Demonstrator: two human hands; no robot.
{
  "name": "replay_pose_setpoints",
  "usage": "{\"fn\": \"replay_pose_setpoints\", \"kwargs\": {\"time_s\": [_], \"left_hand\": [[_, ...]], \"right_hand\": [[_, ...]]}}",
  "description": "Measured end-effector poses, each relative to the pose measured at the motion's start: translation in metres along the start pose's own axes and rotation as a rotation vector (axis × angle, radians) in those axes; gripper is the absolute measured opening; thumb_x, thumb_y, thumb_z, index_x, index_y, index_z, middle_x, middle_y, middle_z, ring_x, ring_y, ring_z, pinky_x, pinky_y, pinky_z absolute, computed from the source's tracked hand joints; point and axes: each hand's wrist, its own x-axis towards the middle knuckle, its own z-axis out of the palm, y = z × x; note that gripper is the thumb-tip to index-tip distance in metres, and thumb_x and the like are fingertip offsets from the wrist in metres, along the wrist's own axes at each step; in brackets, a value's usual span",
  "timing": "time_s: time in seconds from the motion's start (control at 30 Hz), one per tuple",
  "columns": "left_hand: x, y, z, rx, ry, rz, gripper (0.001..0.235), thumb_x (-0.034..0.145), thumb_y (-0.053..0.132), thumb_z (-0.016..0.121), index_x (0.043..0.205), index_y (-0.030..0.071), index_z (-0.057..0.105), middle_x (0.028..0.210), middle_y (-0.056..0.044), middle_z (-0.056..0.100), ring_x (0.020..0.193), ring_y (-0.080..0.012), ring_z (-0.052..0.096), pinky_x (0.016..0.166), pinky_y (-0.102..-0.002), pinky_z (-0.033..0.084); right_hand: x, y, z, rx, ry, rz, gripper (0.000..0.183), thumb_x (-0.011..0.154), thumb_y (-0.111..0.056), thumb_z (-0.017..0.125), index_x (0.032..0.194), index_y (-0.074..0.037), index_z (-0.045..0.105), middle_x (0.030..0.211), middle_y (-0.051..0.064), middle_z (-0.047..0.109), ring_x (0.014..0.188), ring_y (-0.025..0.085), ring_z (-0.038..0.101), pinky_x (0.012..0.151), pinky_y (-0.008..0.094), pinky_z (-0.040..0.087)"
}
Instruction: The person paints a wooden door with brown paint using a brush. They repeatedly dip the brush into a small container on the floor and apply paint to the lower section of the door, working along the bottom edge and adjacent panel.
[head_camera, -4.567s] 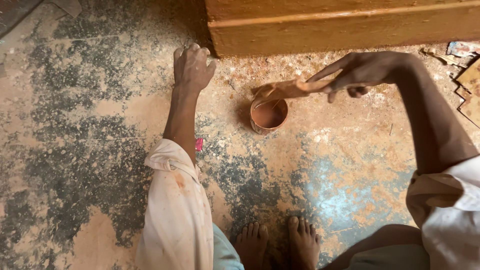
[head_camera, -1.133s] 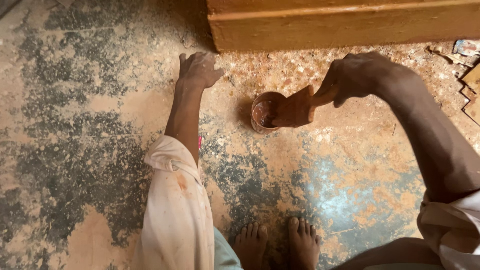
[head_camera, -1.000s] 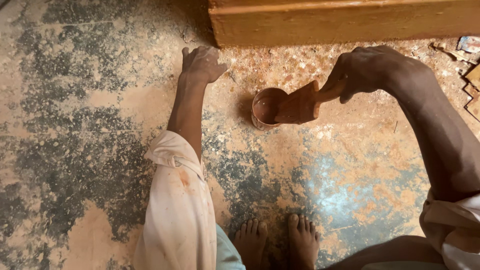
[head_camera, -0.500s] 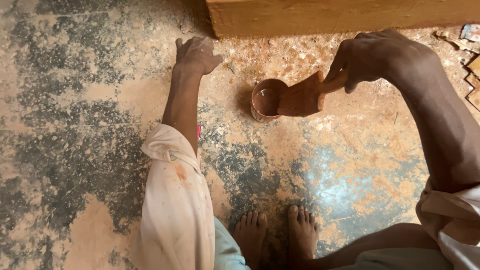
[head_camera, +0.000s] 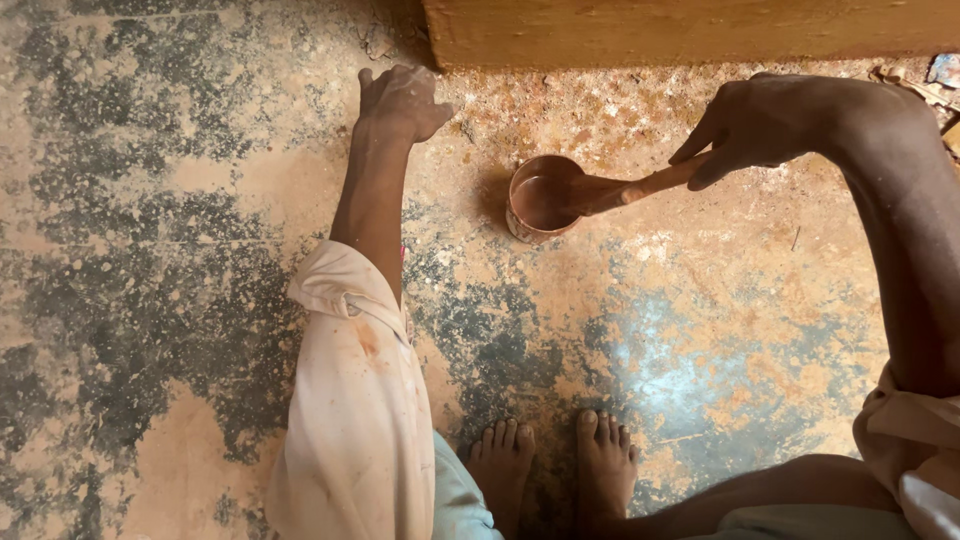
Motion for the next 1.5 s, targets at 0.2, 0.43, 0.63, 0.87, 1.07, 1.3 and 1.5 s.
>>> {"fn": "replay_pose_setpoints", "kwargs": {"time_s": [0.2,0.43,0.63,0.87,1.07,1.3,1.5], "left_hand": [[-0.001,0.000,-0.001,0.010,0.045,0.037,0.053,0.097,0.054,0.062,0.126,0.011,0.069,0.123,-0.007,0.067,0.117,-0.0238,0.061,0.106,-0.050,0.036],[-0.006,0.000,-0.005,-0.005,0.034,-0.001,0.050,0.096,0.050,0.063,0.128,0.012,0.068,0.125,-0.010,0.067,0.117,-0.0244,0.063,0.106,-0.049,0.037],[-0.009,0.003,-0.007,-0.001,0.026,-0.008,0.053,0.097,0.053,0.062,0.130,0.012,0.066,0.123,-0.011,0.068,0.116,-0.0247,0.063,0.107,-0.049,0.035],[0.000,0.000,-0.007,-0.040,0.150,0.036,0.043,0.105,0.040,0.055,0.132,0.008,0.067,0.123,-0.014,0.070,0.116,-0.0244,0.065,0.117,-0.049,0.032],[0.030,0.001,-0.007,-0.167,0.768,0.206,0.059,0.106,0.036,0.057,0.150,-0.002,0.049,0.144,-0.024,0.057,0.136,-0.0356,0.051,0.120,-0.049,0.037],[0.053,0.033,-0.009,-0.210,1.067,0.162,0.059,0.112,0.039,0.053,0.156,0.000,0.040,0.159,-0.022,0.045,0.150,-0.0367,0.041,0.128,-0.050,0.032],[0.044,0.027,-0.011,-0.215,1.110,0.139,0.061,0.113,0.039,0.050,0.159,0.001,0.035,0.162,-0.022,0.043,0.153,-0.0354,0.038,0.130,-0.049,0.031]], "right_hand": [[-0.004,-0.001,-0.004,0.036,-0.052,0.030,0.050,0.097,-0.048,0.066,0.143,-0.032,0.067,0.122,0.002,0.081,0.113,0.026,0.074,0.101,0.053,0.059],[-0.015,-0.001,-0.007,0.092,-0.099,0.057,0.045,0.102,-0.042,0.061,0.145,-0.032,0.065,0.114,0.002,0.086,0.096,0.019,0.080,0.084,0.044,0.065],[-0.022,0.001,-0.012,0.162,-0.109,0.097,0.045,0.100,-0.040,0.065,0.144,-0.029,0.068,0.111,0.004,0.082,0.059,0.021,0.056,0.056,0.038,0.053],[-0.035,0.037,-0.020,0.387,0.079,0.180,0.044,0.107,-0.040,0.062,0.145,-0.020,0.070,0.112,0.011,0.079,0.058,0.022,0.053,0.052,0.037,0.050],[-0.038,0.068,-0.018,0.886,0.344,-0.065,0.035,0.106,-0.028,0.064,0.128,-0.003,0.072,0.089,0.024,0.060,0.063,0.018,0.049,0.050,0.031,0.044],[-0.028,0.040,-0.053,1.093,0.630,-0.356,0.043,0.104,-0.014,0.064,0.145,-0.007,0.057,0.080,0.005,0.056,0.053,0.009,0.044,0.041,0.023,0.036],[0.012,0.012,-0.066,1.005,0.782,-0.293,0.035,0.110,-0.017,0.070,0.140,0.000,0.061,0.080,0.008,0.058,0.057,0.010,0.050,0.048,0.022,0.044]]}}
